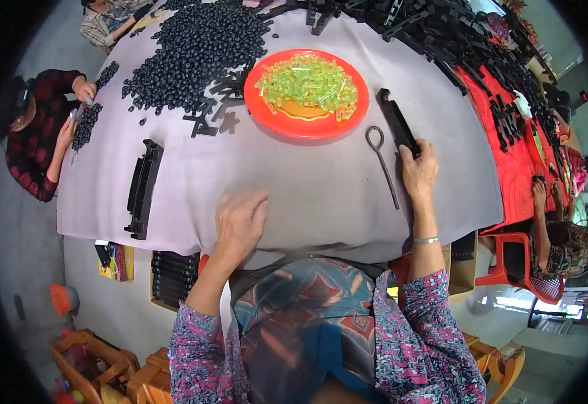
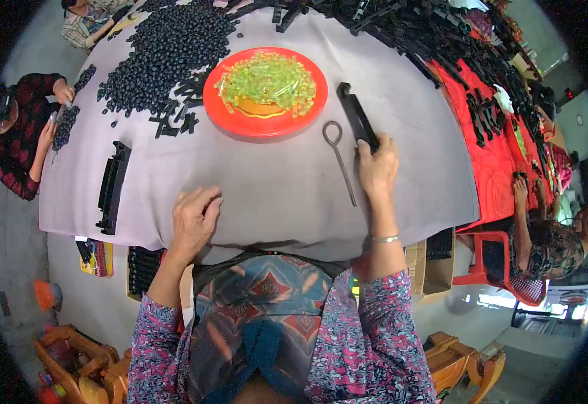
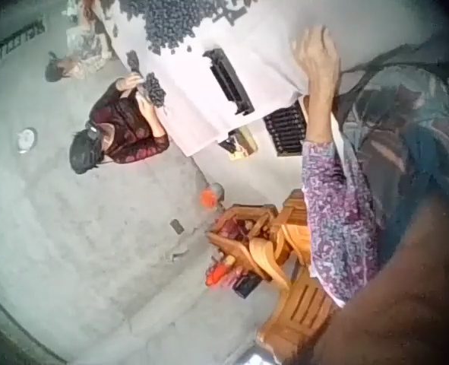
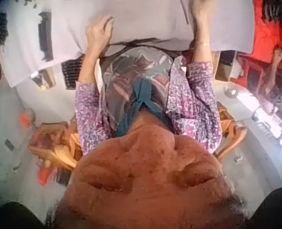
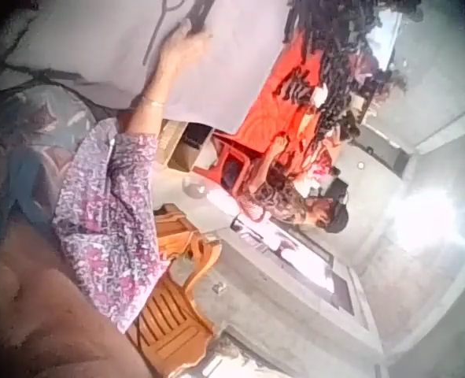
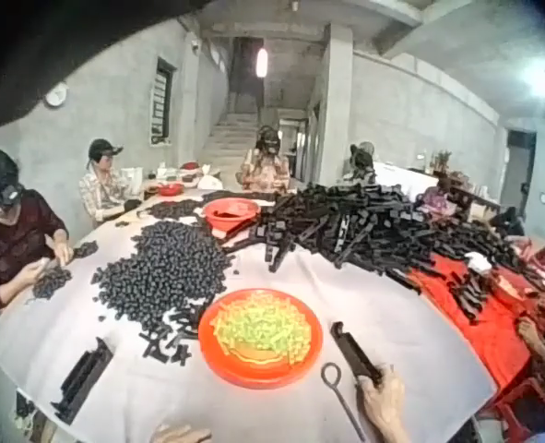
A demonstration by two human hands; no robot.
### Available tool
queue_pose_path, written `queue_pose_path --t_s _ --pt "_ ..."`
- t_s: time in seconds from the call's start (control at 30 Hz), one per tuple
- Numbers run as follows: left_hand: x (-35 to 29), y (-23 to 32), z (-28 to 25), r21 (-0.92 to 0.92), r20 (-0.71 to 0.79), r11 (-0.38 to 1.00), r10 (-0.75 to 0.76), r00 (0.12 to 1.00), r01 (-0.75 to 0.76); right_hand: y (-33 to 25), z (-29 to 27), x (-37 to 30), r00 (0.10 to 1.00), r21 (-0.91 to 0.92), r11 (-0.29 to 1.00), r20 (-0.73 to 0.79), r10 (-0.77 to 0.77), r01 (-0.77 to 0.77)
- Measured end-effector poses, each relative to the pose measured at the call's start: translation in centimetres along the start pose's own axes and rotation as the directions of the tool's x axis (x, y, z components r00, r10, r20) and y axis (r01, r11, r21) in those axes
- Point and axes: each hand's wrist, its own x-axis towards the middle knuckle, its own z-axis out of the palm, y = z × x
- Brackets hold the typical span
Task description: The person assembles level components by inserting green vials and small parts into black plastic housings using a metal tool and by hand.
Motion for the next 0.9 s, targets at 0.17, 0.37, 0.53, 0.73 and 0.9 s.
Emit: queue_pose_path --t_s 0.17,0.37,0.53,0.73,0.9 --pt "-0.2 0.1 0.1 -0.003 -0.009 1.0 -0.013 1.0 0.013 -1.2 -1.0 -1.0 0.976 0.587 0.781 0.082 0.204 -0.213" --pt "-1.0 -0.1 0.1 -0.184 -0.067 0.977 -0.123 0.99 0.109 -6.4 -1.5 -4.2 0.898 0.524 0.833 0.259 -0.354 0.177" --pt "-0.7 0.8 -0.9 -0.718 -0.138 0.659 -0.45 0.882 0.223 -7.2 -0.7 -5.6 0.779 0.476 0.798 0.31 -0.545 0.369" --pt "-1.9 -0.4 -1.0 -0.721 -0.066 0.655 -0.386 0.92 0.223 -7.8 -0.1 -6.5 0.708 0.443 0.775 0.35 -0.613 0.451" --pt "-1.4 -0.1 -1.6 -0.753 0.039 0.526 -0.564 0.825 0.395 -8.0 0.0 -6.8 0.697 0.397 0.792 0.389 -0.602 0.463"
